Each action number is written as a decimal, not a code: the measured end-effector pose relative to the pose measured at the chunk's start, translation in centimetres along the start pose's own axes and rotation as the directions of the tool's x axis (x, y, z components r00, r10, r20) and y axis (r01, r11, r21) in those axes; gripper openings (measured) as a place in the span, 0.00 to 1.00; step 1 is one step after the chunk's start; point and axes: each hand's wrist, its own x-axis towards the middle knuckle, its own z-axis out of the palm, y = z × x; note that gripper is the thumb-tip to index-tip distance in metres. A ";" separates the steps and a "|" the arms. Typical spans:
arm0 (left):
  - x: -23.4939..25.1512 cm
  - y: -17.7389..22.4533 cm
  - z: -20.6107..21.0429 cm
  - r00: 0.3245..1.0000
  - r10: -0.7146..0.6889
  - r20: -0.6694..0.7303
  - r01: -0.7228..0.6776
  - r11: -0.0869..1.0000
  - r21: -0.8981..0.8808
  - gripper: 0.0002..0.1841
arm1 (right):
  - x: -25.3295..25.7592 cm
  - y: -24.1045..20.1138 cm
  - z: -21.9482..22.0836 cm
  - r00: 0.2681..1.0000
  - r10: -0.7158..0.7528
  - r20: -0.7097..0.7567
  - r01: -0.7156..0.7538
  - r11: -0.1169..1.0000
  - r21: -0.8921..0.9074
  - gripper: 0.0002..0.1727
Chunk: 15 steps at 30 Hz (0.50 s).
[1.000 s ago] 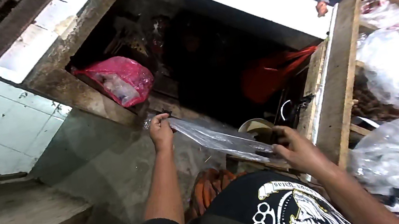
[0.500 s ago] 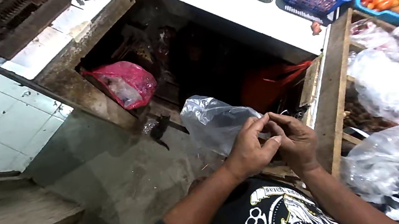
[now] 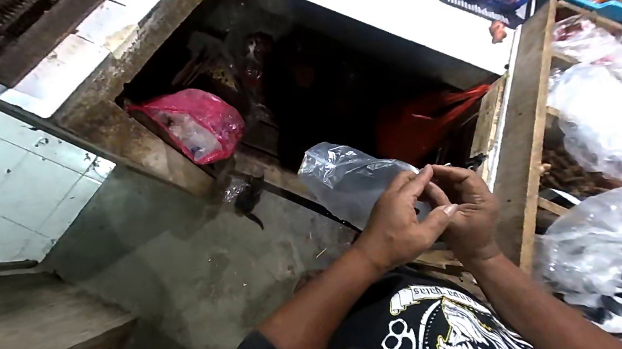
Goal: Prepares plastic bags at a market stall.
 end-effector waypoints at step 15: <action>-1.0 -2.6 -9.2 0.846 0.083 -0.526 0.109 0.940 0.323 0.25 | 1.4 -0.9 -2.2 0.987 -0.143 -0.076 0.148 0.987 0.062 0.07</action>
